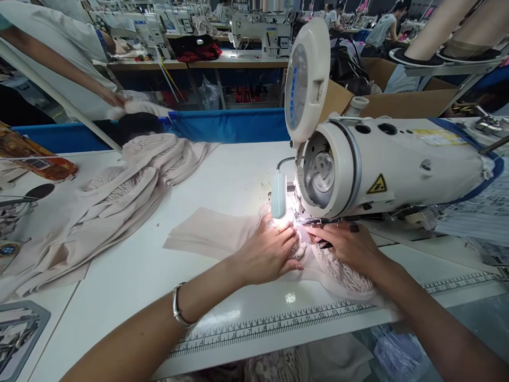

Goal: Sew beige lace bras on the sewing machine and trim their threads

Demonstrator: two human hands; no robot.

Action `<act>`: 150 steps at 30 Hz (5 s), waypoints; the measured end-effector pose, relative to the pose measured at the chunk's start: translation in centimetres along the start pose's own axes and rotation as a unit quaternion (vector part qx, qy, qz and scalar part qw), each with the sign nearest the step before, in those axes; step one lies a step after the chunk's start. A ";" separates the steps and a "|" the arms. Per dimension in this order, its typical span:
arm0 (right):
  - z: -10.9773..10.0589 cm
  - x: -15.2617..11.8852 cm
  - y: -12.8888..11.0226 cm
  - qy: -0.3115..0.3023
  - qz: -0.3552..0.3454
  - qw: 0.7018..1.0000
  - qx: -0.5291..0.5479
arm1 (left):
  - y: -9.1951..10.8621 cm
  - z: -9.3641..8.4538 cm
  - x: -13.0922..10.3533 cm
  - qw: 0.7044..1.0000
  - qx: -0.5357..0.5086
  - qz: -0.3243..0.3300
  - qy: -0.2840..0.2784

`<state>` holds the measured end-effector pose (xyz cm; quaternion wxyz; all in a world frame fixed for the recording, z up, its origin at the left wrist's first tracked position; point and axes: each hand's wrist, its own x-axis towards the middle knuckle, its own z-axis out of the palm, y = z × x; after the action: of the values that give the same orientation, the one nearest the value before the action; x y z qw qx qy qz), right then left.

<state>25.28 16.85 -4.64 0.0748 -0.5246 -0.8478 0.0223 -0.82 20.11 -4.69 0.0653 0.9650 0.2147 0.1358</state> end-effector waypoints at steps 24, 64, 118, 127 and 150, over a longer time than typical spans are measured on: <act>-1.2 0.5 -1.5 -0.062 0.024 0.997 -0.037 | -0.1 0.4 0.0 1.000 0.017 -0.007 0.008; 0.8 -0.1 0.0 -0.001 0.021 1.000 -0.004 | -1.2 1.5 0.6 0.993 0.095 0.014 0.061; 0.5 -0.3 -0.4 0.016 0.006 0.999 -0.031 | 3.3 3.4 0.7 0.979 0.195 -0.045 0.033; 0.7 0.1 -0.9 0.023 0.007 1.000 -0.006 | 1.5 2.8 0.3 0.989 0.146 -0.002 0.019; 1.5 0.5 -1.7 0.054 0.015 0.998 0.004 | 1.5 1.0 1.2 0.995 -0.013 -0.062 0.074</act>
<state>23.35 16.65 -5.85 0.1221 -0.5373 -0.8345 -0.0013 1.10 19.24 -5.07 0.0697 0.9361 0.2771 0.2052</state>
